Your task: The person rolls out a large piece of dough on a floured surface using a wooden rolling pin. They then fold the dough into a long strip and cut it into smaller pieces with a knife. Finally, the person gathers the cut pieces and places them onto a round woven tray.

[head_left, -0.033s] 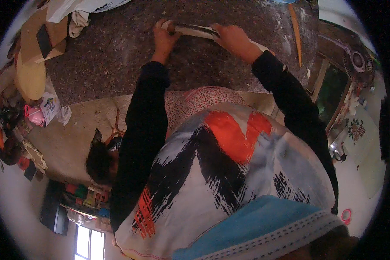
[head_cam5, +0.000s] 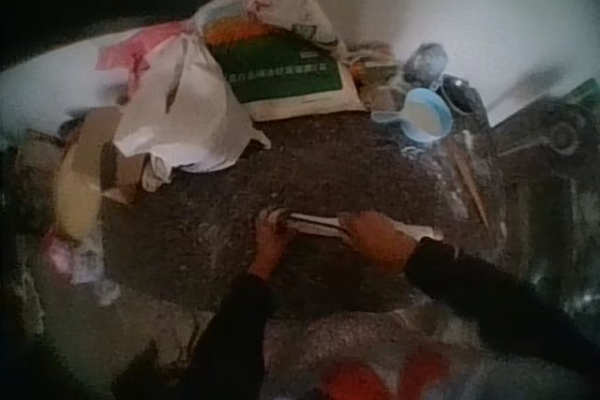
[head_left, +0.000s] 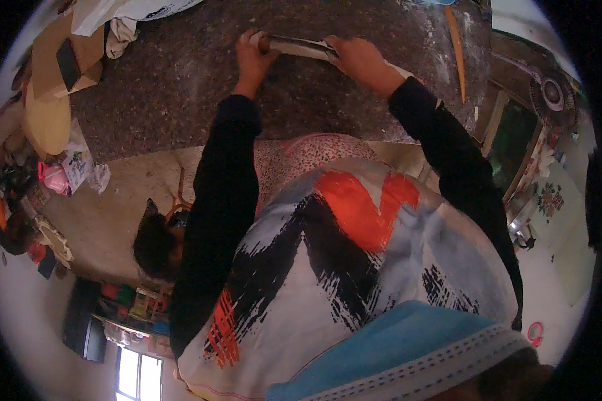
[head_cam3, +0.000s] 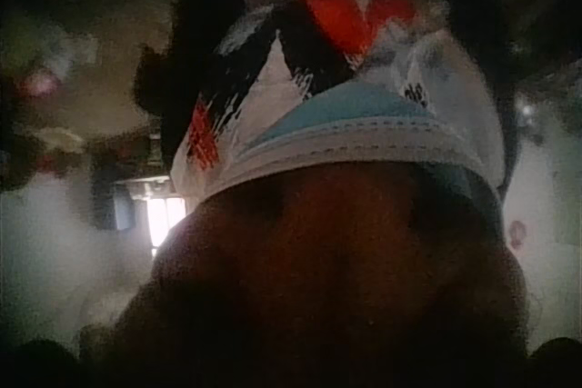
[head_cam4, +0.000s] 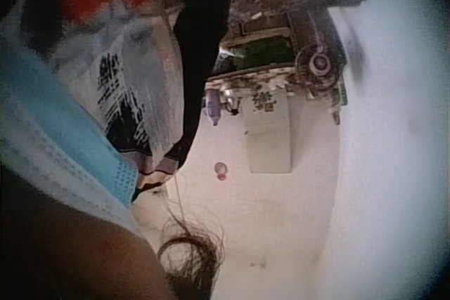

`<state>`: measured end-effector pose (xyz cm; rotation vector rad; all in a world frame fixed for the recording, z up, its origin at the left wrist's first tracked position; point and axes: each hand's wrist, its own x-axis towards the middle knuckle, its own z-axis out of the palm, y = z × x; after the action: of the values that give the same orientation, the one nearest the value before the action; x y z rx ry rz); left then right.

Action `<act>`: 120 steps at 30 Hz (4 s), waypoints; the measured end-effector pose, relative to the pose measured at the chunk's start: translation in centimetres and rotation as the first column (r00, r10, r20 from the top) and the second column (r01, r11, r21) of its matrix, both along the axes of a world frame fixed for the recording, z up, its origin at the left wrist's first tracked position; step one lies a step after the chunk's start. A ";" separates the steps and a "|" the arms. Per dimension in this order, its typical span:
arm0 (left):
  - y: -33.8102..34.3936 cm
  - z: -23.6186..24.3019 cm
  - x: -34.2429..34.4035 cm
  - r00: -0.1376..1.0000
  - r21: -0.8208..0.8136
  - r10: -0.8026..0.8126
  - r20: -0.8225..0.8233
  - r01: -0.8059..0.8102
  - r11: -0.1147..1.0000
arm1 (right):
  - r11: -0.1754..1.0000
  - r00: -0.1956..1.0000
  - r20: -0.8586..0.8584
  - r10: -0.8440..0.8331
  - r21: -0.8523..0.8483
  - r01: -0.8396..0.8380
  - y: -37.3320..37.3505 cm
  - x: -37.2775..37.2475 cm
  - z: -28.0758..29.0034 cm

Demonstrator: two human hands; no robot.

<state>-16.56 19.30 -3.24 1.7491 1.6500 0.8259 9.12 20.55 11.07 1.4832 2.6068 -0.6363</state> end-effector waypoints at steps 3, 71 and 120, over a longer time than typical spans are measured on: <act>-0.3 0.9 0.0 0.995 0.086 -0.031 -0.091 0.039 0.996 | 0.999 1.000 -0.014 0.028 0.023 -0.027 0.1 0.9 -0.4; 0.1 3.7 -0.8 0.770 0.097 -0.229 -0.595 0.352 0.931 | 0.995 0.994 0.111 -0.021 0.102 0.010 -5.6 2.8 -1.7; 0.9 1.7 -4.0 0.691 -0.043 -0.288 -0.663 0.349 0.936 | 0.985 0.968 0.185 -0.170 0.005 0.172 -9.3 25.9 -1.1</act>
<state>-20.52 20.24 -1.55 2.4968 1.6359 0.0866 35.03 11.26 9.95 1.6890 2.3534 -0.4990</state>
